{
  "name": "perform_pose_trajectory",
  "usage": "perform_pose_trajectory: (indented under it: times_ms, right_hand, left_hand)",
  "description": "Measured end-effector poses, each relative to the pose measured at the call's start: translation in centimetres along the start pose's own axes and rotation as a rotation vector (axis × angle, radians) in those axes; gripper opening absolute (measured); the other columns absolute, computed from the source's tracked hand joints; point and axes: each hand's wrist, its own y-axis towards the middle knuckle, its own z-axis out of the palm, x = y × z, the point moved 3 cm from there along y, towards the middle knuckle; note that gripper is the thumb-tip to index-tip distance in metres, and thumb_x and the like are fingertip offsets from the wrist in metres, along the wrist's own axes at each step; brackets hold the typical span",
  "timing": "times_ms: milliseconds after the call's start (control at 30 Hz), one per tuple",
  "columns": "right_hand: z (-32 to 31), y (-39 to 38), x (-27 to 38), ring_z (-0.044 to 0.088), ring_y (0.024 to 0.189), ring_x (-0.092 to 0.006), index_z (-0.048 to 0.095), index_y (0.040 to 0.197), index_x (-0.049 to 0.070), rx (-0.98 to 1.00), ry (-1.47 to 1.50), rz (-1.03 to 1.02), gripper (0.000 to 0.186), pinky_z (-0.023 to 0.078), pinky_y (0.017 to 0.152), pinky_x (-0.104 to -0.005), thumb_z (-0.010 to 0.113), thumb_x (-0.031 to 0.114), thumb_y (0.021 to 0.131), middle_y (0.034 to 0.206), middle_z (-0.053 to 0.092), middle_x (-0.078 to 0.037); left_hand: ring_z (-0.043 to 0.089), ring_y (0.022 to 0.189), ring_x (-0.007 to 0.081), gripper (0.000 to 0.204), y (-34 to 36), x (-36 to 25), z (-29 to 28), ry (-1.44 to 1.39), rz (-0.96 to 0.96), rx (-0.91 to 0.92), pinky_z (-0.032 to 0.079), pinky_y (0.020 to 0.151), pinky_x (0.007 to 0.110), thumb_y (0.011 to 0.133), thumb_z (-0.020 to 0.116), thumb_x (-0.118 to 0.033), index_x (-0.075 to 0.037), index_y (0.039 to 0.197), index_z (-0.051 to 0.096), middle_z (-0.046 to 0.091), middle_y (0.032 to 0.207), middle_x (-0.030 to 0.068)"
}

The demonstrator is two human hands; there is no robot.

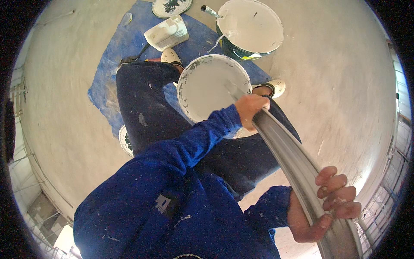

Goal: The person pours white paint from a large bucket into a smaller bucket, then uses a long metal rod to stir the contents. They add a liquid from a white plastic jug and continue mixing the paint thoroughly.

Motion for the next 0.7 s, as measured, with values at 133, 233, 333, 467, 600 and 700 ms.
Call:
perform_pose_trajectory:
  times_ms: [133, 233, 333, 467, 600, 700]
  right_hand:
    - [1.4, -0.2, -0.3, 0.034, 0.06, -0.011, 0.033, 0.083, 0.014, 0.168, 0.073, 0.065, 0.027, 0.032, 0.06, -0.0305, 0.057, 0.018, 0.07, 0.071, 0.032, 0.0]
    - [2.1, 1.6, 0.7, 0.034, 0.06, -0.0109, 0.032, 0.083, 0.014, 0.189, -0.015, 0.195, 0.027, 0.032, 0.059, -0.0301, 0.056, 0.019, 0.071, 0.071, 0.031, -0.001]
    - [2.3, 2.6, 1.7, 0.034, 0.061, -0.0107, 0.032, 0.083, 0.014, 0.184, 0.019, 0.164, 0.026, 0.031, 0.06, -0.0303, 0.055, 0.018, 0.071, 0.071, 0.031, -0.001]
    - [2.1, 1.2, 1.4, 0.033, 0.062, -0.0102, 0.032, 0.078, 0.015, 0.083, -0.037, 0.039, 0.023, 0.03, 0.062, -0.0309, 0.054, 0.016, 0.069, 0.07, 0.031, 0.001]
    - [2.8, 0.0, 0.9, 0.033, 0.062, -0.01, 0.032, 0.078, 0.015, 0.186, 0.068, 0.026, 0.022, 0.03, 0.061, -0.0317, 0.052, 0.013, 0.071, 0.07, 0.031, 0.001]
    - [2.9, 1.4, 1.2, 0.033, 0.06, -0.0112, 0.032, 0.08, 0.014, 0.17, 0.07, 0.219, 0.023, 0.03, 0.061, -0.0317, 0.054, 0.014, 0.072, 0.07, 0.031, 0.0]
  left_hand:
    - [0.055, 0.077, 0.0339, 0.054, -3.6, -1.2, -2.5, 0.099, -0.103, -0.107, 0.043, 0.065, 0.041, 0.043, 0.077, -0.016, -0.008, 0.087, 0.046, 0.055, 0.079, 0.0115]
    - [0.054, 0.075, 0.034, 0.054, -5.4, -3.0, -1.4, 0.039, -0.246, -0.024, 0.043, 0.065, 0.041, 0.042, 0.077, -0.016, -0.008, 0.086, 0.046, 0.055, 0.078, 0.0113]
    - [0.055, 0.073, 0.0333, 0.055, -3.6, -3.6, 0.3, -0.107, -0.134, -0.073, 0.043, 0.065, 0.04, 0.041, 0.077, -0.016, -0.009, 0.086, 0.046, 0.055, 0.078, 0.0109]
    - [0.056, 0.074, 0.0322, 0.056, -0.5, -1.4, 0.3, -0.018, -0.036, -0.022, 0.043, 0.064, 0.04, 0.042, 0.078, -0.017, -0.009, 0.086, 0.045, 0.055, 0.077, 0.0107]
    - [0.056, 0.072, 0.0322, 0.056, -2.4, -1.3, -2.3, 0.103, -0.013, -0.063, 0.043, 0.064, 0.041, 0.043, 0.079, -0.021, -0.008, 0.086, 0.045, 0.055, 0.075, 0.0109]
    - [0.056, 0.071, 0.0323, 0.053, -5.1, -3.2, -2.5, 0.095, -0.148, -0.078, 0.043, 0.062, 0.041, 0.044, 0.078, -0.021, -0.008, 0.084, 0.045, 0.055, 0.074, 0.011]
